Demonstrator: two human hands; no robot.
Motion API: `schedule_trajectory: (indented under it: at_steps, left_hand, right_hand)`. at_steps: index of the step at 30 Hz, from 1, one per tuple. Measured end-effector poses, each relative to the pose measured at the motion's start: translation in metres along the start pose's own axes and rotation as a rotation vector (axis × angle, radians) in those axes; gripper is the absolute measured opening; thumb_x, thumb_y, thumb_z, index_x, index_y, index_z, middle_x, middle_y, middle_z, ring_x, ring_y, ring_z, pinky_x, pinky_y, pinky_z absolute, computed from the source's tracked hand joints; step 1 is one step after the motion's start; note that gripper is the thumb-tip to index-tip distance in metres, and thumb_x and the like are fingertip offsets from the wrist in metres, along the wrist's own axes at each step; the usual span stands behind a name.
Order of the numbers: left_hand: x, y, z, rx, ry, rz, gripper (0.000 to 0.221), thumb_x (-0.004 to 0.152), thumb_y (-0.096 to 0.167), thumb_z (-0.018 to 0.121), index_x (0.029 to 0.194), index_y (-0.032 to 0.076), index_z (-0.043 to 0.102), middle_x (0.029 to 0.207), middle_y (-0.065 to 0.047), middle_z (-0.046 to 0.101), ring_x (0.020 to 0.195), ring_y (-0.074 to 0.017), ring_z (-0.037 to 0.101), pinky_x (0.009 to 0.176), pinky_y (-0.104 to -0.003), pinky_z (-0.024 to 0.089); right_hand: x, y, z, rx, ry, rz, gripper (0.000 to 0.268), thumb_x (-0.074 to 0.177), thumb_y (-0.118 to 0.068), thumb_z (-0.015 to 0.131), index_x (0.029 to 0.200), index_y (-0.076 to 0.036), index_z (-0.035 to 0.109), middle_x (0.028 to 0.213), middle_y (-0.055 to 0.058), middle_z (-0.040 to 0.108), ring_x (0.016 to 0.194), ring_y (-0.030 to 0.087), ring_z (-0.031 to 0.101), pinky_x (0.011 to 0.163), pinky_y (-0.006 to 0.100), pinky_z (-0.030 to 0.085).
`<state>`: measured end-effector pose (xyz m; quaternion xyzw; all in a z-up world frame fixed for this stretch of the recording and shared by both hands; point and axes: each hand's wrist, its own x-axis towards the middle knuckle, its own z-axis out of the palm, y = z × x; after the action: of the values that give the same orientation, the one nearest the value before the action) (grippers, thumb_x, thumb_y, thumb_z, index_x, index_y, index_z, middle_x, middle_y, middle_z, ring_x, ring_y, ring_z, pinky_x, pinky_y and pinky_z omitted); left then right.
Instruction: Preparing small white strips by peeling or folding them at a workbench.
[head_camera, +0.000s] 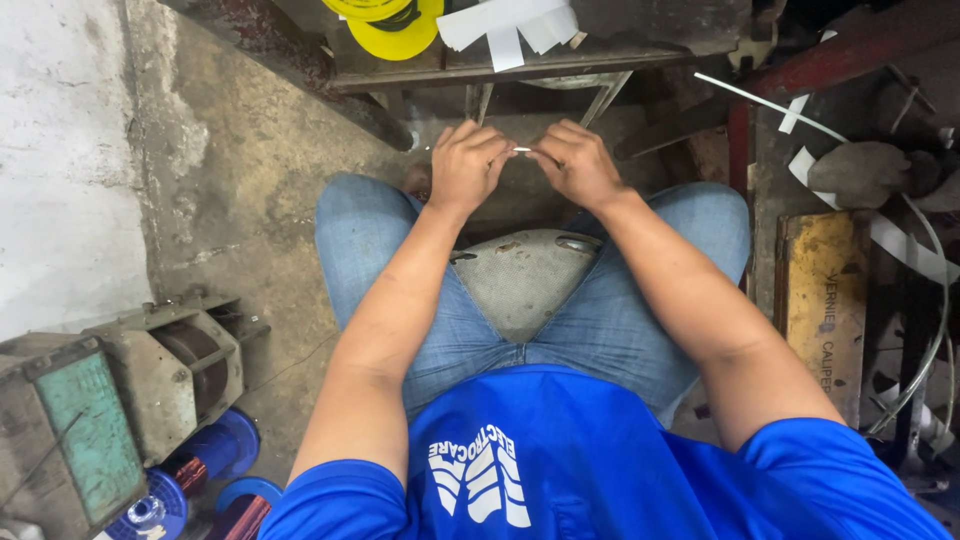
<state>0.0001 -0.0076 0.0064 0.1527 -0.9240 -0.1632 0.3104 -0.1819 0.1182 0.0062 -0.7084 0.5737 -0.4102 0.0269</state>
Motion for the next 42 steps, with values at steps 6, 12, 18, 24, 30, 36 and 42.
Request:
schedule_trajectory:
  at_steps: [6, 12, 18, 24, 30, 36, 42]
  left_hand:
    - [-0.005, -0.015, -0.009, -0.013, -0.032, -0.119, 0.01, 0.082, 0.024, 0.078, 0.091, 0.026, 0.074, 0.088, 0.007, 0.07, 0.088, -0.0212, 0.064, 0.077, -0.039, 0.05]
    - [-0.001, 0.005, -0.003, 0.007, -0.097, -0.129, 0.047, 0.07, 0.027, 0.089, 0.113, 0.022, 0.072, 0.111, 0.002, 0.068, 0.113, -0.0243, 0.056, 0.103, -0.058, 0.036]
    - [-0.006, -0.003, 0.015, -0.024, -0.044, 0.013, 0.014, 0.087, 0.028, 0.075, 0.099, 0.021, 0.074, 0.091, 0.001, 0.071, 0.091, -0.0206, 0.066, 0.098, -0.046, 0.044]
    - [-0.002, 0.001, 0.011, -0.021, 0.029, 0.047, 0.009, 0.092, 0.025, 0.069, 0.086, 0.019, 0.073, 0.08, 0.004, 0.069, 0.08, -0.0174, 0.066, 0.09, -0.04, 0.047]
    - [0.003, 0.008, 0.001, -0.033, -0.005, 0.019, 0.009, 0.093, 0.018, 0.069, 0.086, 0.016, 0.075, 0.079, 0.001, 0.07, 0.08, -0.019, 0.067, 0.09, -0.042, 0.046]
    - [-0.004, -0.012, 0.001, 0.012, -0.034, -0.033, 0.012, 0.083, 0.023, 0.078, 0.094, 0.022, 0.073, 0.088, 0.005, 0.07, 0.088, -0.0184, 0.066, 0.093, -0.041, 0.044]
    - [0.0, 0.003, -0.001, -0.024, -0.032, -0.048, 0.038, 0.074, 0.026, 0.086, 0.109, 0.021, 0.073, 0.102, 0.001, 0.07, 0.098, -0.0215, 0.066, 0.095, -0.046, 0.046]
  right_hand:
    - [0.003, -0.004, -0.018, -0.03, -0.022, 0.124, 0.024, 0.084, -0.006, 0.082, 0.106, -0.002, 0.072, 0.087, 0.016, 0.065, 0.082, 0.038, 0.066, 0.07, 0.048, 0.055]
    - [0.006, -0.01, -0.013, 0.032, -0.024, 0.072, 0.014, 0.085, -0.001, 0.08, 0.097, 0.001, 0.072, 0.081, 0.017, 0.063, 0.077, 0.039, 0.065, 0.065, 0.048, 0.054]
    - [0.012, -0.018, -0.011, 0.074, -0.036, 0.04, 0.011, 0.09, -0.002, 0.076, 0.098, 0.001, 0.071, 0.081, 0.017, 0.062, 0.075, 0.039, 0.065, 0.064, 0.047, 0.054]
    - [0.006, -0.01, -0.002, 0.061, -0.012, 0.008, 0.007, 0.088, 0.001, 0.075, 0.091, 0.0, 0.068, 0.079, 0.015, 0.062, 0.073, 0.037, 0.064, 0.063, 0.046, 0.054]
    - [0.004, -0.004, -0.001, 0.086, 0.02, 0.012, 0.009, 0.091, -0.001, 0.073, 0.085, -0.003, 0.067, 0.074, 0.01, 0.059, 0.069, 0.035, 0.062, 0.06, 0.043, 0.052]
    - [0.007, -0.007, -0.017, 0.097, 0.041, 0.059, 0.017, 0.091, -0.002, 0.076, 0.106, 0.004, 0.069, 0.086, 0.02, 0.062, 0.08, 0.041, 0.064, 0.069, 0.049, 0.053]
    - [0.004, -0.007, -0.008, 0.095, 0.039, 0.033, 0.014, 0.091, -0.001, 0.075, 0.103, 0.003, 0.071, 0.087, 0.018, 0.065, 0.081, 0.039, 0.066, 0.07, 0.048, 0.054]
